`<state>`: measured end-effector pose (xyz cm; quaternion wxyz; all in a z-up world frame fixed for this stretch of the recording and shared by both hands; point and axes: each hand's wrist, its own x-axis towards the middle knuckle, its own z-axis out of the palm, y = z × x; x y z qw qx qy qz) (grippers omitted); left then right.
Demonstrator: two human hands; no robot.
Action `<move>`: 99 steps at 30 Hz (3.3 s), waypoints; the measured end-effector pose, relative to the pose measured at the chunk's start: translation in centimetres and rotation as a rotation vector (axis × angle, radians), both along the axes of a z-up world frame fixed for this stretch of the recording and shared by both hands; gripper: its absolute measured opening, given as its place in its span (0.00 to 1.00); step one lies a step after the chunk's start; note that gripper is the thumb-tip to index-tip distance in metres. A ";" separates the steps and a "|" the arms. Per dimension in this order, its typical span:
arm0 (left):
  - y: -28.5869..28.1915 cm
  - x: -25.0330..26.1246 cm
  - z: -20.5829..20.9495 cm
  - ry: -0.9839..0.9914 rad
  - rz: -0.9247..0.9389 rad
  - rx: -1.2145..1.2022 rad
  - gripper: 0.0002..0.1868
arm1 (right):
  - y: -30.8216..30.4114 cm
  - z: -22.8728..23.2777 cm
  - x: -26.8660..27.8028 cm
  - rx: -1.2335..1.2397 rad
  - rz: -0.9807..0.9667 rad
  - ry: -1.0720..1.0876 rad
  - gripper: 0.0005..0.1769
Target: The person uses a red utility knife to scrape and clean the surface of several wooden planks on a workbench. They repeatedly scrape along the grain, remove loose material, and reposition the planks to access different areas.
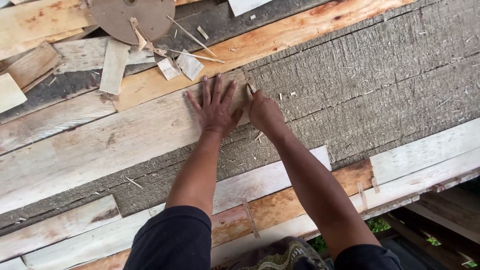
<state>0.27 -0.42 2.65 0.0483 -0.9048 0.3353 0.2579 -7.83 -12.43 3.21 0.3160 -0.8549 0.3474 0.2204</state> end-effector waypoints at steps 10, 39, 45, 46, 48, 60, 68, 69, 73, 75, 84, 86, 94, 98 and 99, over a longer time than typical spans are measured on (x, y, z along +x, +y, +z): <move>0.1 -0.1 -1.3 -0.046 -0.025 -0.007 0.41 | 1.5 1.6 -2.9 0.057 -0.019 0.073 0.13; 0.3 0.1 -2.4 -0.036 -0.032 -0.046 0.45 | -1.4 -1.7 4.0 -0.024 -0.020 -0.052 0.15; 0.1 0.0 -2.3 -0.024 -0.012 -0.006 0.42 | -0.8 1.7 3.4 0.022 0.003 0.005 0.15; 0.1 0.0 -2.1 -0.021 -0.015 -0.007 0.42 | -0.9 0.8 2.7 0.022 0.000 0.007 0.15; 0.2 -0.1 -1.7 -0.045 -0.037 0.031 0.46 | -0.9 -1.0 1.2 0.035 -0.001 0.005 0.17; 0.5 -0.3 -2.4 -0.096 -0.009 -0.134 0.42 | 1.1 -1.0 -3.8 0.074 -0.024 0.097 0.14; 0.6 -0.1 -2.4 -0.093 -0.018 -0.124 0.41 | 1.5 0.9 -4.3 0.097 -0.009 0.093 0.14; 0.7 -0.2 -2.5 -0.090 -0.021 -0.128 0.41 | 1.6 1.0 -4.6 0.104 -0.010 0.106 0.14; 0.6 0.2 -2.7 -0.094 -0.020 -0.143 0.42 | 2.0 2.8 -4.8 0.100 -0.009 0.105 0.16; 0.8 0.1 -3.3 -0.110 -0.031 -0.133 0.42 | 2.2 2.3 -6.2 0.154 -0.041 0.145 0.13; 1.3 -0.5 -5.1 -0.182 -0.017 -0.271 0.42 | 1.8 -0.4 -9.7 0.089 -0.011 0.178 0.16; 1.2 -0.5 -4.9 -0.181 -0.010 -0.278 0.42 | 0.9 0.1 -8.1 0.072 -0.079 0.078 0.18; 1.1 -0.3 -4.4 -0.151 0.003 -0.198 0.45 | -2.9 -3.2 0.2 -0.156 -0.143 -0.556 0.31; 1.1 -0.3 -3.9 -0.139 0.004 -0.231 0.42 | -2.8 -3.1 1.5 -0.191 -0.016 -0.532 0.28; 1.1 -0.3 -3.9 -0.141 0.003 -0.241 0.41 | -2.6 -2.1 1.4 -0.199 0.014 -0.526 0.24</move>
